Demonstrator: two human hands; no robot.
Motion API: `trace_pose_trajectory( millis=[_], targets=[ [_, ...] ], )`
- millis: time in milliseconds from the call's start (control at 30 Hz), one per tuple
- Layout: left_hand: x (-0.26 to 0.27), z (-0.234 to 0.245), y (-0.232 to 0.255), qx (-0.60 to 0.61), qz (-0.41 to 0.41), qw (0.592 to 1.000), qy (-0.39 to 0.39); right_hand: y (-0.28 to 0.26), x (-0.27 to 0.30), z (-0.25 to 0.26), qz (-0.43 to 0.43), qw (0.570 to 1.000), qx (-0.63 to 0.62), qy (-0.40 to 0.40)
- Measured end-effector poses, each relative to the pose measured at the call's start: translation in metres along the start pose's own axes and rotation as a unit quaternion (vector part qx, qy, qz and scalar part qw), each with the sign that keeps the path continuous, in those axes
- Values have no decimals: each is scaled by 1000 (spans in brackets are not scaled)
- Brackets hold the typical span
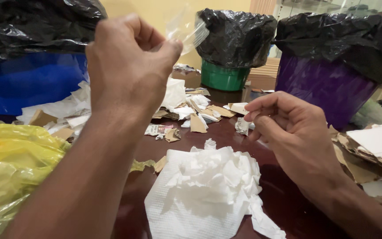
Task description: The person sorts paper and cardboard scraps on a table into separate bins. They tear paper into smaller pieces and place them into a blue bin, then gather cardboard pieces and place them into a purple bin.
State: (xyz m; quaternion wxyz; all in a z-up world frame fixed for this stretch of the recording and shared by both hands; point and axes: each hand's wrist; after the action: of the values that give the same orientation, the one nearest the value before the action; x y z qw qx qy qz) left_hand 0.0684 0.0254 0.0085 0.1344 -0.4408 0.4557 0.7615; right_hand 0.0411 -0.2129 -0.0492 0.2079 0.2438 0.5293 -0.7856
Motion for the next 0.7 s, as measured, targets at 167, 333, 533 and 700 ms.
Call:
trace_pose_trajectory(
  millis=[167,333,533,700],
  targets=[
    [16,24,31,15,-8,1000,3,-8,2,-2,10,1000,18,15],
    [37,55,40,-68,-57,996,17,-12,6,-3,7,999,31,13],
    [45,99,8,-160,-154,975,3,-15,7,-4,14,999,35,-4],
    [38,133,-44,-196,-156,968,-29,-15,8,-6,4,999,39,-15]
  ],
)
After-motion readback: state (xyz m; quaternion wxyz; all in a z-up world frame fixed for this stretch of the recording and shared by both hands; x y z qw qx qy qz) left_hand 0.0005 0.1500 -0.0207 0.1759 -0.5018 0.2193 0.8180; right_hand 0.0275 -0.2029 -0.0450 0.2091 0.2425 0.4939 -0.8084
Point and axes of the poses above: each hand's wrist, its own x-axis away from the middle knuckle, its own z-axis out of the back of the hand, y = z × x, and after that the axes turned 5 degrees about -y, right-handed
